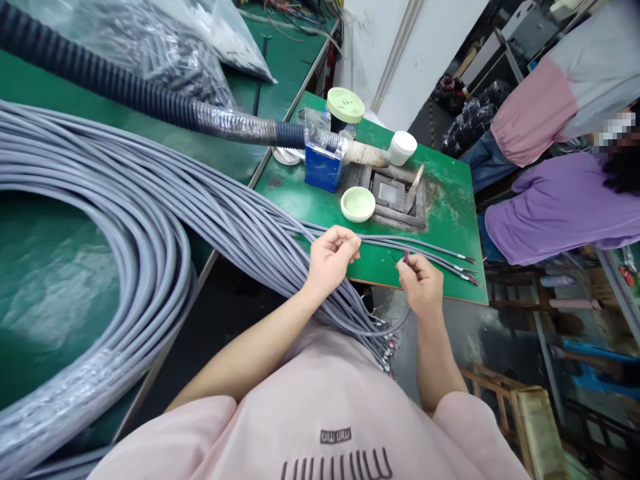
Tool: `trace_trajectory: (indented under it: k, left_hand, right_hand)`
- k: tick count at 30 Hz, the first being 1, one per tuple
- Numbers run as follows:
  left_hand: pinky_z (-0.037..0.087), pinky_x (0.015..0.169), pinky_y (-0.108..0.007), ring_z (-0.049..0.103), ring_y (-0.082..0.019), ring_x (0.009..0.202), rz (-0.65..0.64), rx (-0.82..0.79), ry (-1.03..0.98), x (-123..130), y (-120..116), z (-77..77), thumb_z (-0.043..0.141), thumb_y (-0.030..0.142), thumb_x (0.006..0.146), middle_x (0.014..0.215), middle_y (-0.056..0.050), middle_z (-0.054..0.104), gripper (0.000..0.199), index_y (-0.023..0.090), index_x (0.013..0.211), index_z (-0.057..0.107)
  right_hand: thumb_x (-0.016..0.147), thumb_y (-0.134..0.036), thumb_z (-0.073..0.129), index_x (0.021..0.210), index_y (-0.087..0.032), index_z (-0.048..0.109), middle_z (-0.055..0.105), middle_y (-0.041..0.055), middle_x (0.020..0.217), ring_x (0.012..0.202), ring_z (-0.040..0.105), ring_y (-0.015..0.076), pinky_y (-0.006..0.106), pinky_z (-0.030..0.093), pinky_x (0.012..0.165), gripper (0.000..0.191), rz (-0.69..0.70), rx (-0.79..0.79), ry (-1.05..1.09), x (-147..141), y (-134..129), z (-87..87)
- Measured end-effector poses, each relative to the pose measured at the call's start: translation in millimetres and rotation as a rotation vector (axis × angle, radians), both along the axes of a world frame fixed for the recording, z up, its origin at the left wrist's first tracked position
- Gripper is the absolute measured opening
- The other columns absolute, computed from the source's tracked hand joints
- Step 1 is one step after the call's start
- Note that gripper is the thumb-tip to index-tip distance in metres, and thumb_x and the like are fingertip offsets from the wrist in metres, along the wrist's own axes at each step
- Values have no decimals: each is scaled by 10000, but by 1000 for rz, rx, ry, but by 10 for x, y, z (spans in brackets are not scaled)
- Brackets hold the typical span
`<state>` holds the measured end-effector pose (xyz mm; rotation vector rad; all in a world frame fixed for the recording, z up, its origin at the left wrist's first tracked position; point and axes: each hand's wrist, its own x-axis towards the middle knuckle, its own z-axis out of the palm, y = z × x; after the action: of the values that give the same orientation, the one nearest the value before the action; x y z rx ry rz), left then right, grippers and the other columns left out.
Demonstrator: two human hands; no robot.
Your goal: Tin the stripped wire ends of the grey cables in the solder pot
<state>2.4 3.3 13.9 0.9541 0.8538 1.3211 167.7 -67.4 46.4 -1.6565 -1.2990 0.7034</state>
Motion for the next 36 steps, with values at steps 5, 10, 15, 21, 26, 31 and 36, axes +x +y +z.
trace_trajectory:
  k: [5,10,15,21,26,31,36]
  left_hand:
    - [352,498,-189,428,-67,496,8,235,345,-73,41,-54,621,237,779,540,49,513,132,163,675,586]
    - [355,491,-181,436,-64,488,14,294,425,-16,29,-115,609,226,787,545,54,525,112,165,693,600]
    - [357,484,-174,427,-55,473,15,296,410,-11,55,-117,605,223,796,560,53,545,111,164,703,606]
    - [363,495,-179,439,-57,477,13,315,419,-24,66,-115,600,223,807,564,50,552,118,164,705,606]
    - [365,502,-180,452,-58,484,-1,316,422,-31,63,-100,594,218,814,569,49,553,114,164,714,607]
    - [365,495,-182,463,-64,492,-8,310,416,-33,63,-103,591,228,817,572,44,557,121,168,712,602]
    - [366,489,-177,462,-58,485,-6,319,405,-22,67,-124,599,219,816,569,48,554,112,167,716,606]
  right_hand:
    - [818,-338,604,664,-187,528,438,-65,510,444,360,71,216,279,446,229,83,9,-54,225,524,228]
    - [776,-303,588,619,-179,513,487,-46,511,465,395,80,219,291,469,214,283,-96,-221,196,1199,349]
    - [731,-241,546,561,-167,505,464,-40,510,517,393,90,234,259,507,190,442,-182,-500,12,1687,296]
    - [700,-197,527,559,-154,558,471,-22,525,549,416,107,251,259,530,151,503,-299,-837,-168,1937,276]
    - [717,-224,532,647,-144,652,613,34,626,606,519,150,261,290,537,160,562,-347,-1047,-260,2033,268]
    - [753,-253,538,729,-149,694,703,92,760,708,613,203,272,361,597,189,568,-398,-1184,-326,2046,283]
    - [759,-260,538,761,-154,708,728,122,824,787,642,227,277,394,636,200,547,-417,-1236,-376,2021,278]
